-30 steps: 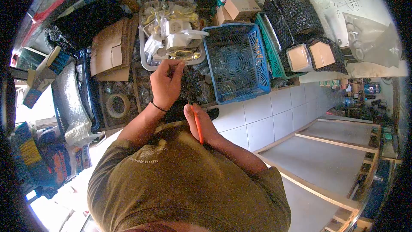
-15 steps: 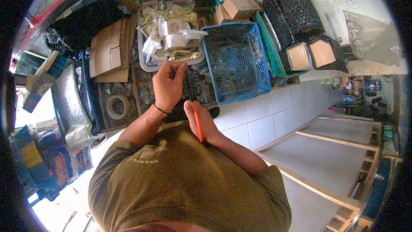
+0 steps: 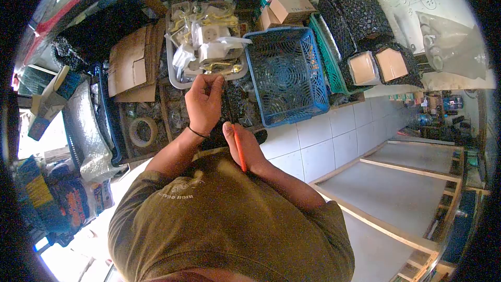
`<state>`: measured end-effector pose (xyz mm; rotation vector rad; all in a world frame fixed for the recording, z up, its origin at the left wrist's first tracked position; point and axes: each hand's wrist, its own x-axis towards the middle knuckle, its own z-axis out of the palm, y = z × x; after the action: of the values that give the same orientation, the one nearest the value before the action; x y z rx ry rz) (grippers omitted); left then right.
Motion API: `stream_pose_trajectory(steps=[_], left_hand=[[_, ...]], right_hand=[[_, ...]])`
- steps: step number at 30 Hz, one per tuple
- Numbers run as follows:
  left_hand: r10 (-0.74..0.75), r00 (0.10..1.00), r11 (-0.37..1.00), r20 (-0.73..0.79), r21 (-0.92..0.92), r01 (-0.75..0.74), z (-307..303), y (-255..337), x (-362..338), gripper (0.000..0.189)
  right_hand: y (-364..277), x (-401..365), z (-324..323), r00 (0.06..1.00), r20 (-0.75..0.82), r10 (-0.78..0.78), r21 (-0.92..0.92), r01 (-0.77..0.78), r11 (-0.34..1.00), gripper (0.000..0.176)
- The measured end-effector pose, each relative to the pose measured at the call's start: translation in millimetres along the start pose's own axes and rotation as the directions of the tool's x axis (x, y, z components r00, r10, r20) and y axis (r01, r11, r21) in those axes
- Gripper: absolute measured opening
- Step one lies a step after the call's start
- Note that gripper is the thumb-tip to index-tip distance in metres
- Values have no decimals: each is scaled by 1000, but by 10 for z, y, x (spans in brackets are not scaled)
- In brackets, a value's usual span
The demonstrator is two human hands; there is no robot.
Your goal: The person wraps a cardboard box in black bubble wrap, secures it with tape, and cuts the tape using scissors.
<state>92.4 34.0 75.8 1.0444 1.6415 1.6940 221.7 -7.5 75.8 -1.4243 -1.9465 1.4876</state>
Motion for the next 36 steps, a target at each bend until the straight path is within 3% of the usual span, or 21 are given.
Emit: stream_pose_trajectory(steps=[6,16,18,30,34,36], left_hand=[[-104,995,994,6,-41,105,1,15,24,16],[-78,997,990,1,-116,78,61,-61,25,15],[-183,982,960,40,-206,188,75,-89,21,12],[-271,953,877,137,-372,303,59,-46,-8,12],[-236,963,885,133,-381,270,46,-81,-24,12],[-181,972,917,151,-330,222,27,-120,-25,12]], right_hand=[[-122,-1,-46,999,-8,46,-80,-47,996,60],[77,6,-30,998,-49,29,-51,-32,998,53],[19,-10,-47,999,-48,20,-60,-23,998,53],[18,-79,-22,993,-116,25,-32,-29,999,61],[15,-111,-33,995,-93,34,-57,-39,998,59],[32,-149,-12,992,-113,63,28,-61,998,58]])
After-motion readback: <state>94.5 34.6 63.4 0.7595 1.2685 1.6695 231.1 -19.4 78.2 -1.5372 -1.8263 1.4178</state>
